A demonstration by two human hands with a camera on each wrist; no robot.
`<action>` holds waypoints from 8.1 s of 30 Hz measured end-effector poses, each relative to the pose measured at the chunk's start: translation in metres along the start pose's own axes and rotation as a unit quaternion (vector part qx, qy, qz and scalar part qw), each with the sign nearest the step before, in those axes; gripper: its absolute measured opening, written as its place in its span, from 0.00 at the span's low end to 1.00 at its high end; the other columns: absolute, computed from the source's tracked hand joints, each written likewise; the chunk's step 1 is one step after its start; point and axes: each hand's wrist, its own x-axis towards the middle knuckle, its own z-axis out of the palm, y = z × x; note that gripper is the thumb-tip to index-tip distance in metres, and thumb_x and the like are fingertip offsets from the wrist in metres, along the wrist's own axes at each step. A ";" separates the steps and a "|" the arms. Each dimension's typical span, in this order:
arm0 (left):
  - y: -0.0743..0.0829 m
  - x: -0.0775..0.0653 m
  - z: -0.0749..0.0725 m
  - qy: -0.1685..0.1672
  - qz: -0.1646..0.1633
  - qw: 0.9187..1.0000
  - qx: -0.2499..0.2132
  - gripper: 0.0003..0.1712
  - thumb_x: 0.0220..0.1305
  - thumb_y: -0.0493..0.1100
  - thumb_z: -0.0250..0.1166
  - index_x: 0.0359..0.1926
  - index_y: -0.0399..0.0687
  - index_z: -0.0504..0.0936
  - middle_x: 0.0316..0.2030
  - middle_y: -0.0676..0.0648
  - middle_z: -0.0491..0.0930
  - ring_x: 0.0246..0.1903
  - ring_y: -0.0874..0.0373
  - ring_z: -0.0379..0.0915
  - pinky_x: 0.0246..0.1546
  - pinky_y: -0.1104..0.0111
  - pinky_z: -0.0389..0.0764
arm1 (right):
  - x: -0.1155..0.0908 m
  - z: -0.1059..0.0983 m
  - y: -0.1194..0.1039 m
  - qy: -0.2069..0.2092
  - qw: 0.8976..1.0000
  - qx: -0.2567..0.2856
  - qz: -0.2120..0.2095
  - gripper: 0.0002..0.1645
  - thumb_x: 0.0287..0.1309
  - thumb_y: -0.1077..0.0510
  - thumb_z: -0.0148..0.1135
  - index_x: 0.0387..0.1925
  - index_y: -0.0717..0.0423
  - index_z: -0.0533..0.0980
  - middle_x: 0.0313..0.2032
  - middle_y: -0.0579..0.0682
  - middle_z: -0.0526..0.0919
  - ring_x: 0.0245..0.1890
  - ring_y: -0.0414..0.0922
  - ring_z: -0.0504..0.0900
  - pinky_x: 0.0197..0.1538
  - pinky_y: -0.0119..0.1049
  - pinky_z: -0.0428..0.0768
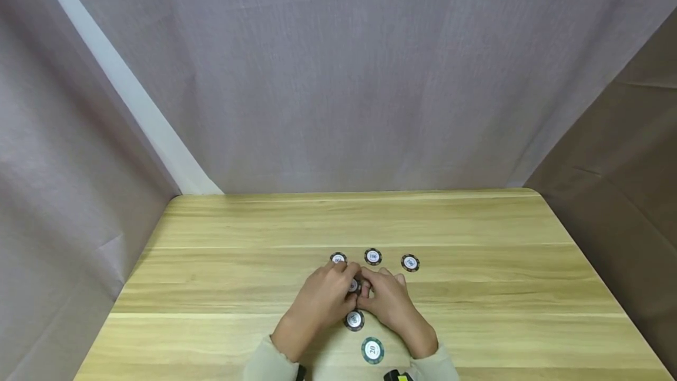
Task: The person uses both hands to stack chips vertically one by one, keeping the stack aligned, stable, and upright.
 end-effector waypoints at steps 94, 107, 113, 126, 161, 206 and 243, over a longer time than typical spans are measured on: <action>-0.068 -0.016 0.012 0.041 -0.134 0.969 -0.204 0.09 0.57 0.46 0.70 0.40 0.53 0.84 0.35 0.58 0.81 0.34 0.66 0.77 0.36 0.73 0.81 | 0.006 0.005 -0.005 -0.005 0.999 0.045 -0.001 0.26 0.47 0.49 0.85 0.50 0.39 0.85 0.21 0.28 0.73 0.33 0.33 0.69 0.43 0.41 0.57; -0.048 -0.013 0.004 0.036 -0.067 0.981 -0.177 0.14 0.62 0.44 0.67 0.47 0.45 0.86 0.42 0.52 0.81 0.40 0.61 0.78 0.44 0.68 0.85 | 0.005 0.005 -0.005 0.000 0.999 0.044 0.002 0.27 0.46 0.49 0.85 0.50 0.38 0.85 0.21 0.28 0.73 0.32 0.33 0.69 0.42 0.40 0.57; -0.038 -0.011 0.001 0.011 -0.061 0.986 -0.155 0.16 0.64 0.50 0.73 0.47 0.44 0.87 0.42 0.51 0.84 0.42 0.61 0.82 0.45 0.67 0.85 | 0.005 0.007 -0.005 0.006 0.999 0.030 -0.008 0.27 0.46 0.49 0.85 0.51 0.41 0.85 0.22 0.26 0.73 0.31 0.32 0.67 0.41 0.40 0.58; -0.028 -0.006 0.007 -0.008 -0.048 0.992 -0.116 0.25 0.55 0.59 0.81 0.50 0.53 0.89 0.44 0.54 0.83 0.42 0.62 0.78 0.39 0.68 0.85 | 0.006 0.006 -0.004 0.002 1.000 0.003 -0.003 0.28 0.48 0.48 0.83 0.53 0.42 0.85 0.20 0.30 0.69 0.29 0.35 0.65 0.40 0.40 0.57; -0.031 -0.023 0.024 -0.007 -0.140 0.941 -0.309 0.39 0.56 0.48 0.81 0.66 0.41 0.78 0.59 0.43 0.82 0.61 0.48 0.78 0.68 0.51 0.75 | 0.004 0.004 -0.002 0.001 1.000 0.024 -0.002 0.34 0.45 0.50 0.86 0.56 0.43 0.84 0.22 0.28 0.73 0.30 0.33 0.65 0.41 0.38 0.57; -0.015 0.012 0.069 0.070 -0.155 0.911 -0.377 0.28 0.61 0.48 0.79 0.62 0.54 0.85 0.57 0.50 0.85 0.59 0.50 0.77 0.64 0.47 0.66 | 0.005 -0.043 0.022 -0.073 0.993 0.096 0.017 0.32 0.56 0.63 0.79 0.62 0.59 0.79 0.45 0.50 0.81 0.48 0.47 0.78 0.56 0.45 0.80; -0.020 0.012 0.090 0.078 -0.172 0.911 -0.368 0.29 0.60 0.49 0.79 0.63 0.56 0.84 0.58 0.49 0.85 0.59 0.50 0.77 0.63 0.48 0.67 | -0.024 -0.023 0.054 0.052 0.995 -0.076 0.047 0.22 0.50 0.60 0.74 0.48 0.63 0.82 0.43 0.54 0.81 0.41 0.48 0.83 0.48 0.47 0.86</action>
